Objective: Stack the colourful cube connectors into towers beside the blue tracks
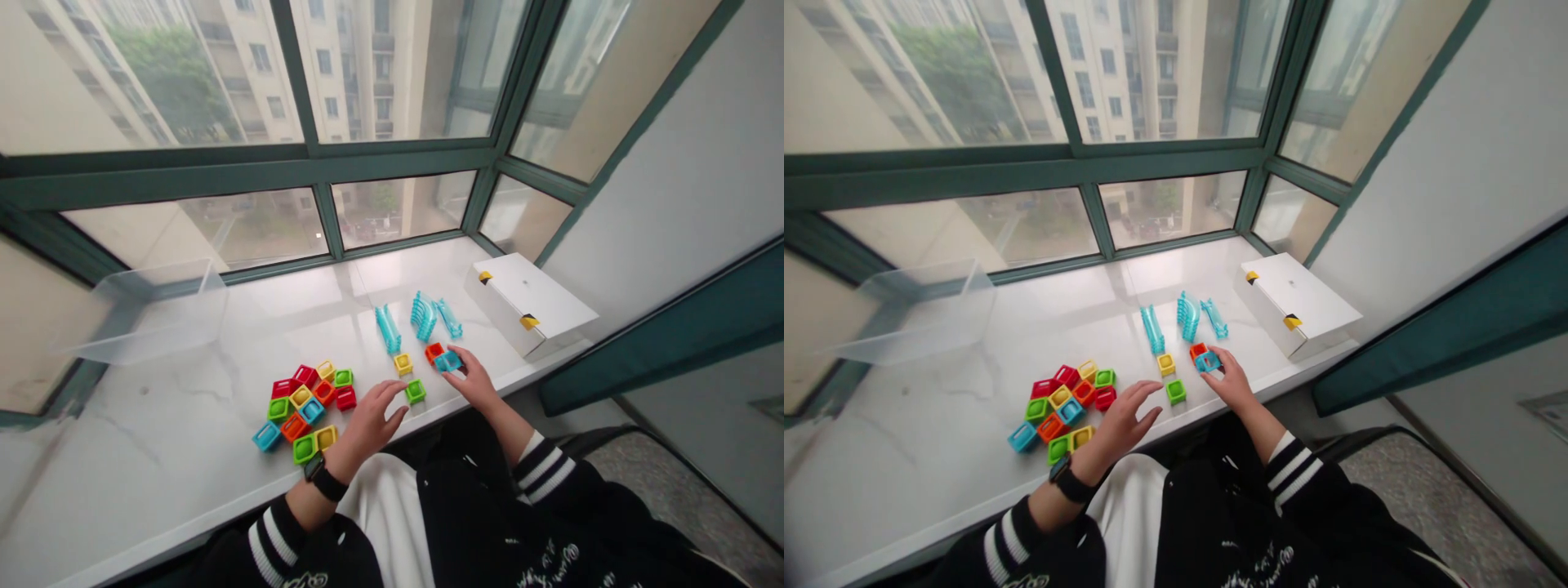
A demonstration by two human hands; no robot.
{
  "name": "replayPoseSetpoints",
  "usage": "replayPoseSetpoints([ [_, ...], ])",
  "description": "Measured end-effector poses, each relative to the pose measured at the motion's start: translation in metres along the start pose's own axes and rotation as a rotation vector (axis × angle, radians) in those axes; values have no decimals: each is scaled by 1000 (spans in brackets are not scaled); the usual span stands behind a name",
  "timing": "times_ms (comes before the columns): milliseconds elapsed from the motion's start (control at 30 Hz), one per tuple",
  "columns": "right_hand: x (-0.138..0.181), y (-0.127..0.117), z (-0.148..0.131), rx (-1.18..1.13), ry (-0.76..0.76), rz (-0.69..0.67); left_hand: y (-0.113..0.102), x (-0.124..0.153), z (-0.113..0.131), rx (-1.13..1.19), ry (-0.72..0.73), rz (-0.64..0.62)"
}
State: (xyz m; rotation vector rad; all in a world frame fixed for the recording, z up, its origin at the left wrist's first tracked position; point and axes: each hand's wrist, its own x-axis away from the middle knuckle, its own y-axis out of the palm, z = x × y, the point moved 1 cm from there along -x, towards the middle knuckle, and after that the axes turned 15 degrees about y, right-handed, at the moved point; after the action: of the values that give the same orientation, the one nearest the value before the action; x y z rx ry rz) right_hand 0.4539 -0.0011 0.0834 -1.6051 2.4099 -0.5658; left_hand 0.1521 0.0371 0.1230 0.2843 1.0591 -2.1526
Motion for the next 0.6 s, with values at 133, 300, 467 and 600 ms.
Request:
replayPoseSetpoints([
  [133, -25, -21, 30, 67, 51, 175, -6, 2, 3, 72, -7, -75],
  [300, -52, -27, 60, 132, 115, 246, -20, 14, -1, 104, -94, -111],
  [467, -69, -22, 77, 213, 112, 213, -37, 41, -13, 31, -157, -58],
  [600, -76, -19, 82, 306, 106, 206, -48, 60, -22, 2, -213, 29],
])
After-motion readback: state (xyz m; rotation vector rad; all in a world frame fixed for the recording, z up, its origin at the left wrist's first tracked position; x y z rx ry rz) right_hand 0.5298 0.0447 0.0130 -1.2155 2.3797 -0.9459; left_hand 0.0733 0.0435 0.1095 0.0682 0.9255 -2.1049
